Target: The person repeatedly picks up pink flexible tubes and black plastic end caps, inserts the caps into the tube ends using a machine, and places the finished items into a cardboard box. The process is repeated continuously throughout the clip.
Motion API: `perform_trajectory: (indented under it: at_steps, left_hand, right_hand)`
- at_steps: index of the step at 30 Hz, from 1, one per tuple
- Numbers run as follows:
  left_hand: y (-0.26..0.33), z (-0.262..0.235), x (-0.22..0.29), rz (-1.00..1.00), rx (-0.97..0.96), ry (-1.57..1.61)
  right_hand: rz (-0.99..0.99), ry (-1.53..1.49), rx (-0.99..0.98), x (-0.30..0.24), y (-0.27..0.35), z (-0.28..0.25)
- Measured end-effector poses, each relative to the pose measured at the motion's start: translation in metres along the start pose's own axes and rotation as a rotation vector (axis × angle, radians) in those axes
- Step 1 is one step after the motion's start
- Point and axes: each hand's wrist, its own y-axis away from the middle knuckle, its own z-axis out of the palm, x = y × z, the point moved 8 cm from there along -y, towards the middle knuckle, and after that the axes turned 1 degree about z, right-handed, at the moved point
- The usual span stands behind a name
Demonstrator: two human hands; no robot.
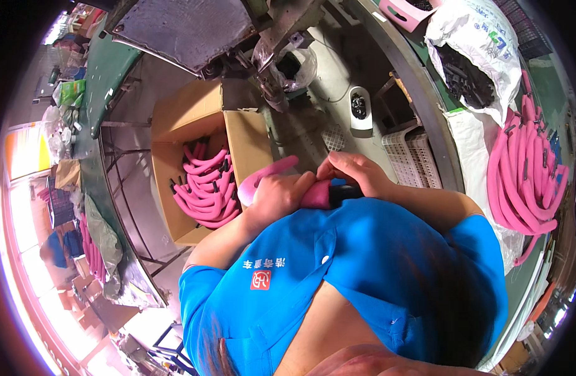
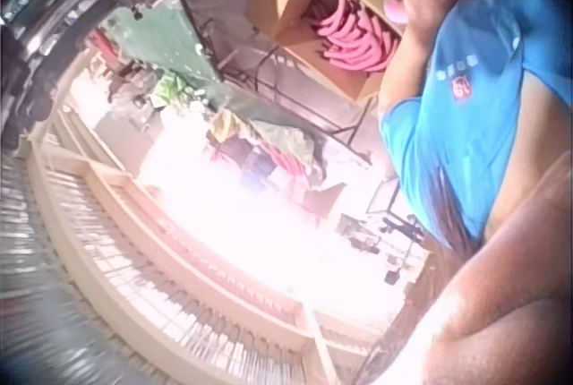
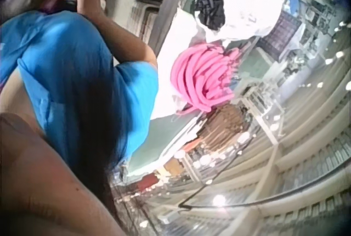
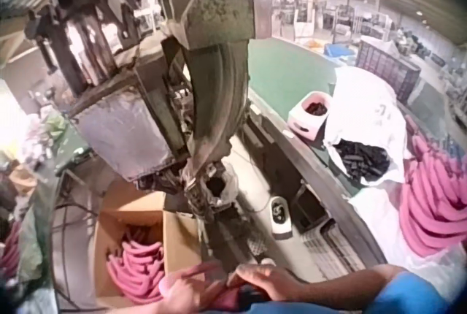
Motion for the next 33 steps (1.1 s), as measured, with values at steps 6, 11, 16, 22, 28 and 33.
perform_trajectory:
  at_steps: [6,11,16,22,28,33]
  left_hand:
    - [-0.003,0.005,-0.007,-0.190,0.083,-0.101]
    - [0.057,-0.040,-0.052,-0.595,0.892,0.234]
    - [0.136,-0.035,-0.110,-0.312,1.368,1.423]
    - [0.098,0.090,-0.191,-0.739,0.971,1.704]
    - [-0.055,0.040,-0.065,-0.289,0.253,1.011]
    - [-0.135,-0.074,0.034,0.468,0.447,0.864]
  right_hand:
    - [0.026,0.013,-0.102,0.004,-0.026,-0.006]
    - [-0.493,-0.251,0.353,-0.026,-0.030,-0.058]
    - [-0.290,-0.055,0.861,0.033,0.001,-0.166]
    - [-0.454,-0.265,-0.379,0.001,0.001,-0.054]
    - [-0.414,0.061,-0.055,0.010,-0.007,-0.050]
    - [-0.492,0.415,-0.059,0.022,-0.001,-0.046]
